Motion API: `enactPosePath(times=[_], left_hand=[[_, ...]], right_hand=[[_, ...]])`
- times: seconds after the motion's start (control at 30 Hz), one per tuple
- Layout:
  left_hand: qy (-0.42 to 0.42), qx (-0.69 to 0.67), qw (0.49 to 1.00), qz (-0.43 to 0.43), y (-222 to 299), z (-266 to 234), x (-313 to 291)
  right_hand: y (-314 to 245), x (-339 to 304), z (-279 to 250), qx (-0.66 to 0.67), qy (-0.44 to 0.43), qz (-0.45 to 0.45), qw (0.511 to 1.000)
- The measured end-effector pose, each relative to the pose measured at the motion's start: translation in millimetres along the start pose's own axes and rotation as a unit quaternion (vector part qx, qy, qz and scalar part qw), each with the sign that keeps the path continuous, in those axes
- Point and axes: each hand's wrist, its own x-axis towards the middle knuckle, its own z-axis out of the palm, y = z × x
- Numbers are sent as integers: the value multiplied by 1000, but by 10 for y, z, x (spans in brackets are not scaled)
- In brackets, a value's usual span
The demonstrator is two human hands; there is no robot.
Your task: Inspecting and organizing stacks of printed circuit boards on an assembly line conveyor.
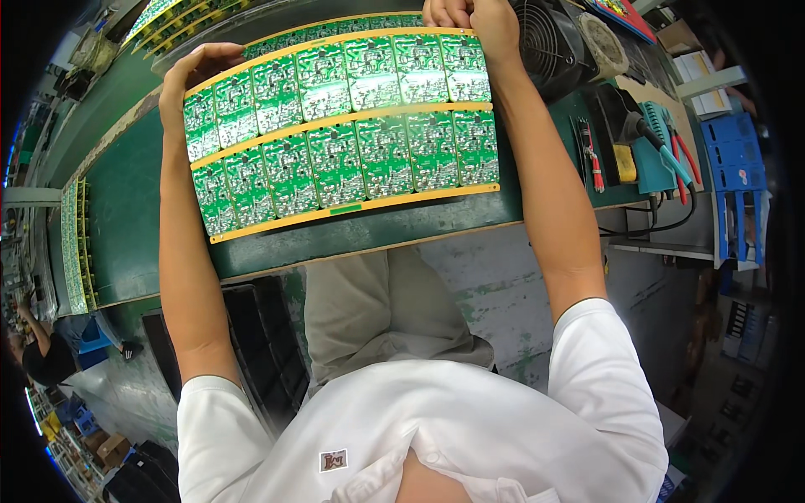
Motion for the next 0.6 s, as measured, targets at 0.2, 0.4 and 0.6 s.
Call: enactPosePath(times=[0.2,0.4,0.6], left_hand=[[11,-9,1000,-10,18,-8,-10],[-8,-19,1000,-23,9,8,18],[-5,2,1000,-17,-25,-119,30]], right_hand=[[-7,32,-42,-18,-98,-52,994],[106,127,-241,191,-86,90,974],[-51,-100,22,-307,-80,-172,933]])
